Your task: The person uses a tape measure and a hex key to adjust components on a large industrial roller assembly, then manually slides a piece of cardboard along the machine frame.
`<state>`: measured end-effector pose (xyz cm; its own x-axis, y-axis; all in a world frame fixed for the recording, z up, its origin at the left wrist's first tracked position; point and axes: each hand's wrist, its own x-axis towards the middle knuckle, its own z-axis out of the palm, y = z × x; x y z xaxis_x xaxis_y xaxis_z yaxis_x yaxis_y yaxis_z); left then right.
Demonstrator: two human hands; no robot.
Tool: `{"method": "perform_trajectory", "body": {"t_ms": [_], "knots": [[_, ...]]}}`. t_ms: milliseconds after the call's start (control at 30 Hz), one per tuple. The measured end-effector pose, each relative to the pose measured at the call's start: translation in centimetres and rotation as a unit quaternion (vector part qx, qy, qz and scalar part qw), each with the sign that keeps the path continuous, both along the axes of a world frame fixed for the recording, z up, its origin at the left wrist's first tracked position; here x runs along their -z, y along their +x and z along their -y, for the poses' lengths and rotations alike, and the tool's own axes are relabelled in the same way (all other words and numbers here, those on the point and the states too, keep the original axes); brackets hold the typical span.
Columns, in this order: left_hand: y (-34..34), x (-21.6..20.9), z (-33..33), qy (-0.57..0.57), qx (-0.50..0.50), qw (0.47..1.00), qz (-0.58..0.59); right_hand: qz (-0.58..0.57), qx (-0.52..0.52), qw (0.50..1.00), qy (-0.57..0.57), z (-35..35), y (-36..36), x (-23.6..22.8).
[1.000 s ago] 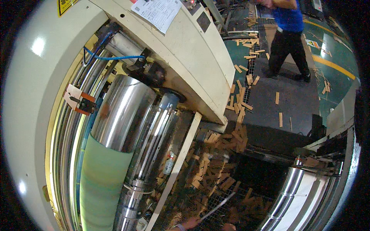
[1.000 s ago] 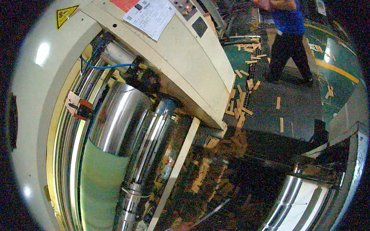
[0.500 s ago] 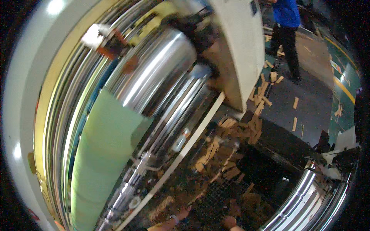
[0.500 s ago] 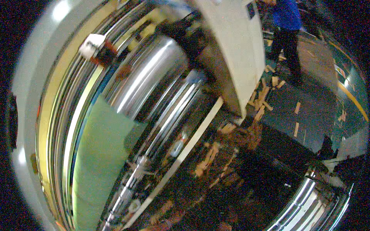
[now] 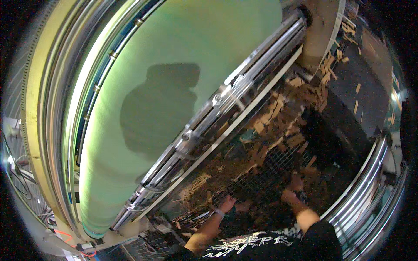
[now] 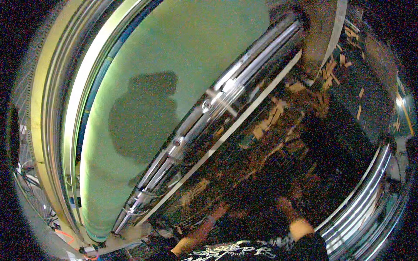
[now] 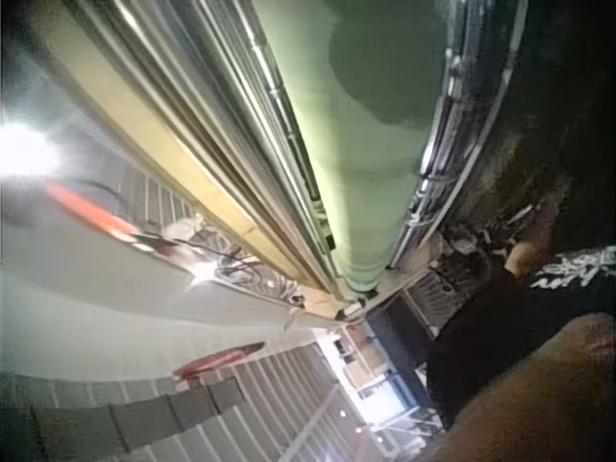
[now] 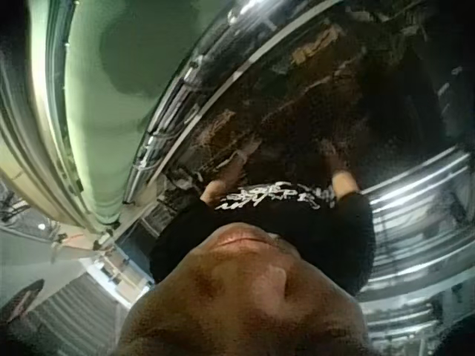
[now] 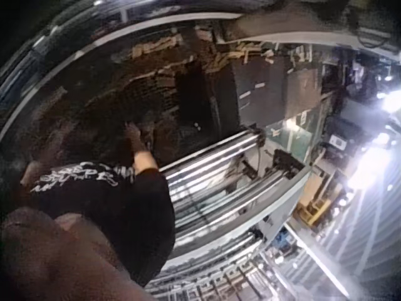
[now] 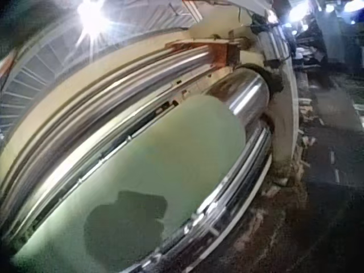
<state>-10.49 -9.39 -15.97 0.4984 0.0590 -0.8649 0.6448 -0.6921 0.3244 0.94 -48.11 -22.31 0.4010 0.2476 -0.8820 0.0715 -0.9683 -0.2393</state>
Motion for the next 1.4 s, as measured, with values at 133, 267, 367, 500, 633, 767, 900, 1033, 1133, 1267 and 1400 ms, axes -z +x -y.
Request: {"method": "perform_trajectory", "body": {"t_ms": [133,267,367,500,633,767,900,1033,1133,1267,1400], "knots": [[-6.8,2.2,-10.7,-0.003,-0.066,0.993,0.095,-0.002,0.043,0.999,0.021,-12.7,1.1,-3.2],[-12.3,-1.0,-19.9,0.105,-0.017,0.994,0.016,-0.022,0.013,0.994,0.110,-25.7,3.2,-12.2],[-12.6,-3.0,-24.4,0.136,0.051,0.989,-0.017,0.063,0.018,0.968,0.241,-30.9,1.8,-8.9],[-10.8,-2.6,-26.4,0.144,0.136,0.980,-0.030,0.106,-0.075,0.965,0.227,-37.5,1.8,-7.9],[-6.5,-0.1,-25.8,0.160,0.218,0.963,0.001,0.131,-0.023,0.949,0.287,-39.2,4.3,-9.9],[0.3,3.1,-24.1,0.187,0.267,0.942,0.078,0.190,0.023,0.923,0.333,-39.8,8.0,-7.4],[5.6,7.5,-23.4,0.283,0.279,0.906,0.149,0.266,0.043,0.895,0.355,-41.6,11.6,-3.4],[9.7,14.5,-24.5,0.319,0.225,0.861,0.328,0.316,-0.073,0.888,0.327,-44.1,16.1,1.6],[12.5,16.8,-24.6,0.318,0.212,0.862,0.333,0.358,-0.108,0.867,0.329,-45.7,19.4,5.5],[16.2,17.6,-23.2,0.313,0.195,0.845,0.388,0.534,-0.162,0.716,0.419,-46.5,24.0,12.5],[18.2,17.9,-22.2,0.339,0.158,0.791,0.484,0.584,-0.200,0.670,0.413,-47.9,27.6,16.3]]}}
